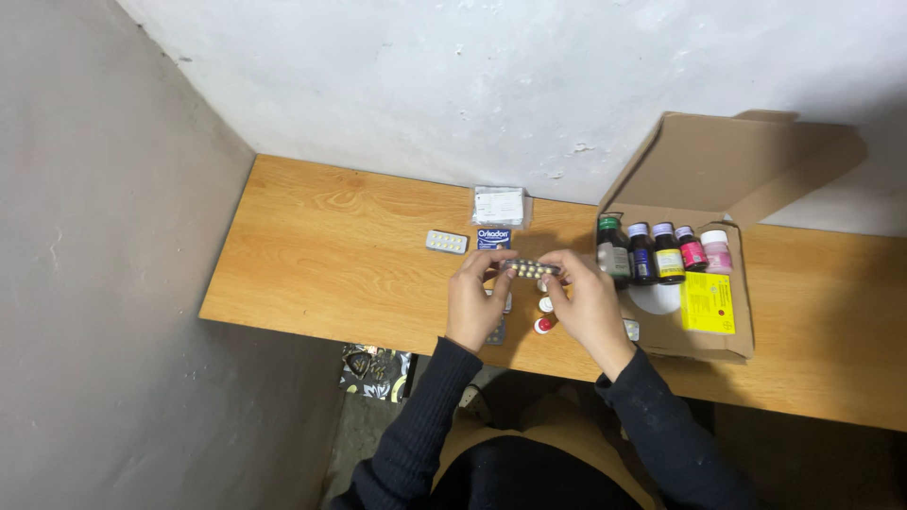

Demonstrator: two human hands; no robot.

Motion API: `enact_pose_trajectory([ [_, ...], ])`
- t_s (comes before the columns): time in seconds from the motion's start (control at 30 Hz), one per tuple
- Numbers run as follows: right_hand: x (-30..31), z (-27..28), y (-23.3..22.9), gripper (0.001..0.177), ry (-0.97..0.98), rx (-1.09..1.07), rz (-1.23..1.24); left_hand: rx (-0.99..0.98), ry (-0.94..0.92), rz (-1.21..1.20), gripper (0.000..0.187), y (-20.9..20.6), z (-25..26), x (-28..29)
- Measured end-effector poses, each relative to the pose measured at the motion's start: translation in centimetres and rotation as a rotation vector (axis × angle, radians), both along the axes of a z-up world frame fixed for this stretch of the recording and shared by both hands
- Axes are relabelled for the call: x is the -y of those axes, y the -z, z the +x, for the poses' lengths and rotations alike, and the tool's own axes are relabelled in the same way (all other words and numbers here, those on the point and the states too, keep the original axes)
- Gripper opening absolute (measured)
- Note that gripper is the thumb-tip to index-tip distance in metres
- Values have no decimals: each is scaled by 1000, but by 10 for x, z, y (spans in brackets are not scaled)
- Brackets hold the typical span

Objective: The person packs various medical items into a cardboard box. They place several small bottles and a yellow box into the container, followed by multiple blister packs of pills. The person arranges the items neatly inside the box.

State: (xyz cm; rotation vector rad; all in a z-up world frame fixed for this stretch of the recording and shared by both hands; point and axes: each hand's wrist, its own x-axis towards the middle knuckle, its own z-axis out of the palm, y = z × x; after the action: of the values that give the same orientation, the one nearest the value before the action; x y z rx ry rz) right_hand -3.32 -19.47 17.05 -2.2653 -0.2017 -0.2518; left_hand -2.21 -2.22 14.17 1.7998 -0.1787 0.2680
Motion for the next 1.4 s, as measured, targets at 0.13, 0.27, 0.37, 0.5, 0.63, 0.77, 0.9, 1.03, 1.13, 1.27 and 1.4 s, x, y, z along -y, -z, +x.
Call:
enact_pose_trajectory([
  [0.13,56,-13,-6,25,68,-50,-23,-6,108,30,30,-4,0,50],
  [0.27,122,-32,-2,24,141,-109,-114,0,213,74,36,3,-8,101],
  [0.37,169,-43,10,26,230,-231,-167,7,286,110,40,15,-14,128],
  [0.5,210,-49,39,24,307,-448,-180,-84,363,225,43,34,-24,158],
  [0.63,229,-52,61,23,283,-530,-222,-100,350,375,38,51,-34,175],
  [0.77,233,-53,71,22,220,-560,-249,-49,318,485,37,68,-40,187],
  [0.9,235,-47,76,26,168,-619,-270,62,309,601,39,85,-41,199],
  [1.03,237,-43,79,27,90,-504,-288,-11,364,705,41,93,-45,208],
  [1.13,235,-42,80,28,72,-508,-326,-2,369,696,49,95,-45,213],
  [1.27,234,-42,82,26,31,-440,-378,-32,384,740,49,99,-43,216],
  [1.4,231,-42,80,23,38,-478,-446,-41,391,764,49,105,-42,218],
])
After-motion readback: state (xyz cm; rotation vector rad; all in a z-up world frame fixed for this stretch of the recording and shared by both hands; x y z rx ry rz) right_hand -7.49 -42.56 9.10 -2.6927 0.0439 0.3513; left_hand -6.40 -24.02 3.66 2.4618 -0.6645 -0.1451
